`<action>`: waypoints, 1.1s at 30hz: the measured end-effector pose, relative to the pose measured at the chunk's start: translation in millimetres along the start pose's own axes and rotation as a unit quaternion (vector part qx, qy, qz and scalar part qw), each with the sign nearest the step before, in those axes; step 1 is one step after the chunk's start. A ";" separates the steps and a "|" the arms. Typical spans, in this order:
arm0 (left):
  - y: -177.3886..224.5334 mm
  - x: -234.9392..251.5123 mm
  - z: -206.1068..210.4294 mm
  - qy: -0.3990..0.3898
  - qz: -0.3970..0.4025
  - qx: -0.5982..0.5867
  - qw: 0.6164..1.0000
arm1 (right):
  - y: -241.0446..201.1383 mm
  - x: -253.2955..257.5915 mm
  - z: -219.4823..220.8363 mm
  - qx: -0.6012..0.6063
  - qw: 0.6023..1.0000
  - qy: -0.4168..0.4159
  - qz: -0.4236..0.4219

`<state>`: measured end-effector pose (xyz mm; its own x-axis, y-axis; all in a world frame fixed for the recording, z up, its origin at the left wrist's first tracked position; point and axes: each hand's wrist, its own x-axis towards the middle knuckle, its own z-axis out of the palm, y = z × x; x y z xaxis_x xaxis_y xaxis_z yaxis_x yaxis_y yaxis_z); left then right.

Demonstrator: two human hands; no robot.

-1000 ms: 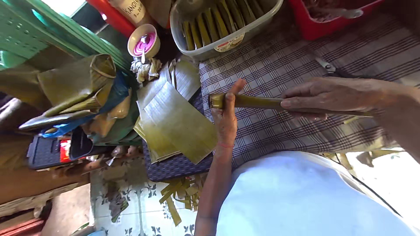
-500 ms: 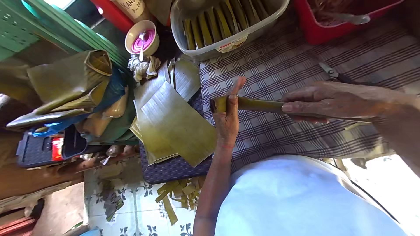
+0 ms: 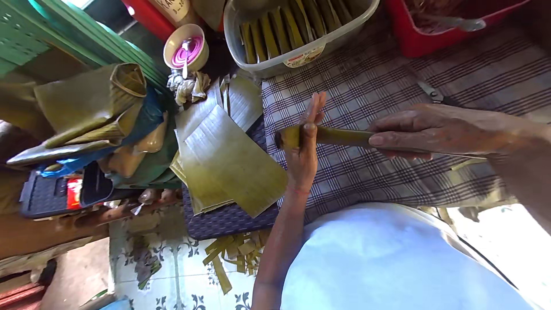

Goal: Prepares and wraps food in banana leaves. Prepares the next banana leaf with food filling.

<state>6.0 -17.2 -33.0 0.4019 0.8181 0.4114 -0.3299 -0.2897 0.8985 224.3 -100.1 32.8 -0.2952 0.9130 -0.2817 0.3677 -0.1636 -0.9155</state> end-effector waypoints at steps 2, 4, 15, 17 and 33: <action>-0.8 -1.3 2.3 -0.009 -0.065 -0.108 0.992 | -0.4 2.0 0.7 -0.003 1.000 -0.003 -0.014; -0.7 -1.1 4.3 -0.010 -0.088 -0.141 0.986 | -0.5 3.3 -0.2 -0.007 1.000 -0.011 -0.022; -1.4 -1.4 6.1 -0.019 -0.029 -0.055 0.998 | 2.8 2.6 -1.4 -0.016 0.999 -0.008 -0.031; 0.3 -2.1 7.8 -0.022 -0.056 -0.106 0.993 | 2.2 3.8 -0.4 -0.012 0.999 -0.011 -0.035; -8.2 -13.1 -4.5 -0.198 0.072 0.306 0.928 | -29.6 3.3 -33.1 -0.318 0.947 -0.017 -0.036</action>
<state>-0.4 -23.3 -46.4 0.7144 0.5373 0.4483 0.0942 -0.7087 0.6992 241.6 -79.8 68.5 -0.3639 0.8987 -0.2449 0.7998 0.1667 -0.5767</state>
